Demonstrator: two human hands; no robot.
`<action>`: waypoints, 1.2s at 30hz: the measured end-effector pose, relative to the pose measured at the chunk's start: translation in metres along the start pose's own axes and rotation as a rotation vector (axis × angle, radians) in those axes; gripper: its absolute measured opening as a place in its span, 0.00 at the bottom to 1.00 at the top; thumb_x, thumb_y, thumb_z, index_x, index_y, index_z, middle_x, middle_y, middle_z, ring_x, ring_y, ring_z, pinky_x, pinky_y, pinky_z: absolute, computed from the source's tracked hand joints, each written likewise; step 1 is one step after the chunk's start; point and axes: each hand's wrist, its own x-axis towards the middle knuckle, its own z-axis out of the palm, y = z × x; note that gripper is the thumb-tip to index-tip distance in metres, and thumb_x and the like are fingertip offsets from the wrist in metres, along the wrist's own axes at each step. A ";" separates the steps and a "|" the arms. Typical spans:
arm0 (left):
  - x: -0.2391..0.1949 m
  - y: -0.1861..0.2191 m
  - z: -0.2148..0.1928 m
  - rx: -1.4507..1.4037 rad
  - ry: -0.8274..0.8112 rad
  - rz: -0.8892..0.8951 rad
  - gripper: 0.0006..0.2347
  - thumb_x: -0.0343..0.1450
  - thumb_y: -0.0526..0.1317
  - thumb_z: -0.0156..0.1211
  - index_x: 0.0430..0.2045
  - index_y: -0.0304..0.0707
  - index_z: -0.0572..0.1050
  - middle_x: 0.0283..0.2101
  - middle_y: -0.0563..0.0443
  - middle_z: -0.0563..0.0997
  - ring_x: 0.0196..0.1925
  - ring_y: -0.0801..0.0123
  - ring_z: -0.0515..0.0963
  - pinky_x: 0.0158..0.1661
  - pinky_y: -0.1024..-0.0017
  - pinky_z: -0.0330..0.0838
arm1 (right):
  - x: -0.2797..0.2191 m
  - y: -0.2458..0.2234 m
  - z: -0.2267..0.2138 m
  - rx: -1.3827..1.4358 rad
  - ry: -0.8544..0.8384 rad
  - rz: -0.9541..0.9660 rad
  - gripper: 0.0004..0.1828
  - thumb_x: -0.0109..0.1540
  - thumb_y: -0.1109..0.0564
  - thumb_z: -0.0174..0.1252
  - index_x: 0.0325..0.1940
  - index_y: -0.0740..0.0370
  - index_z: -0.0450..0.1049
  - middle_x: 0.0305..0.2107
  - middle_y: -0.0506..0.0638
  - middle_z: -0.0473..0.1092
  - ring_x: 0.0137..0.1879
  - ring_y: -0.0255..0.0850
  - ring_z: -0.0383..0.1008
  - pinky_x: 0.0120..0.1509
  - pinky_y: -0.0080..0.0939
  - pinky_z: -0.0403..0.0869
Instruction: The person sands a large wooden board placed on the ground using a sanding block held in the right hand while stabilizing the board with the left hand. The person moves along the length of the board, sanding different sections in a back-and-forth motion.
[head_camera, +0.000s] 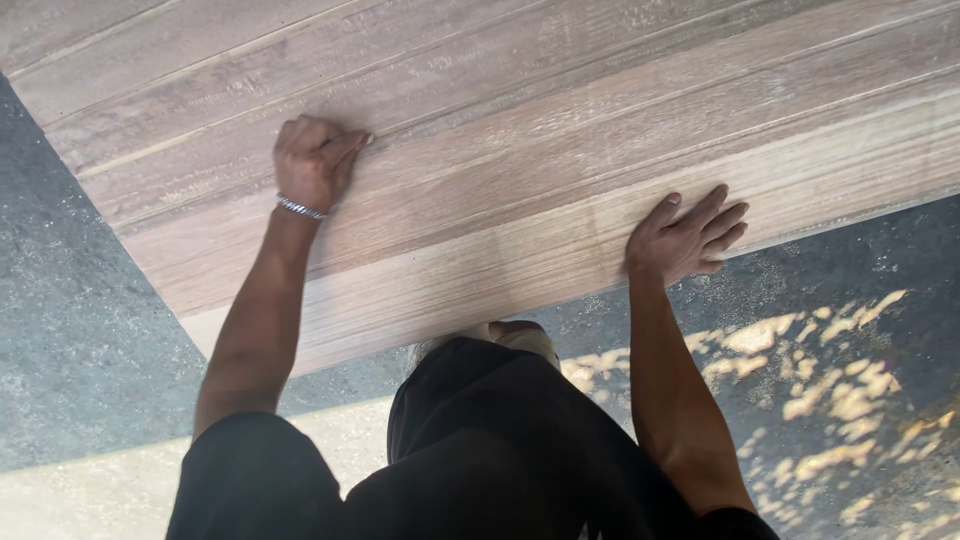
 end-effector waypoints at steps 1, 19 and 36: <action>0.010 0.006 0.008 -0.006 -0.005 -0.005 0.04 0.76 0.39 0.70 0.33 0.44 0.89 0.28 0.52 0.75 0.31 0.60 0.74 0.37 0.65 0.70 | -0.002 -0.005 -0.003 -0.008 -0.003 0.002 0.39 0.71 0.30 0.32 0.83 0.46 0.45 0.78 0.56 0.35 0.82 0.55 0.31 0.74 0.85 0.50; 0.074 0.056 0.065 0.068 0.050 0.117 0.04 0.76 0.35 0.69 0.30 0.44 0.83 0.28 0.55 0.68 0.29 0.63 0.68 0.30 0.66 0.61 | 0.001 -0.010 -0.012 0.117 0.028 0.024 0.42 0.70 0.26 0.28 0.82 0.49 0.50 0.78 0.53 0.37 0.83 0.56 0.34 0.72 0.85 0.46; 0.118 0.089 0.100 -0.048 0.046 0.103 0.04 0.75 0.33 0.67 0.30 0.41 0.82 0.27 0.53 0.68 0.28 0.62 0.65 0.30 0.65 0.57 | 0.001 -0.010 -0.013 0.091 0.016 0.029 0.42 0.70 0.27 0.28 0.82 0.50 0.51 0.78 0.54 0.37 0.83 0.56 0.33 0.72 0.85 0.44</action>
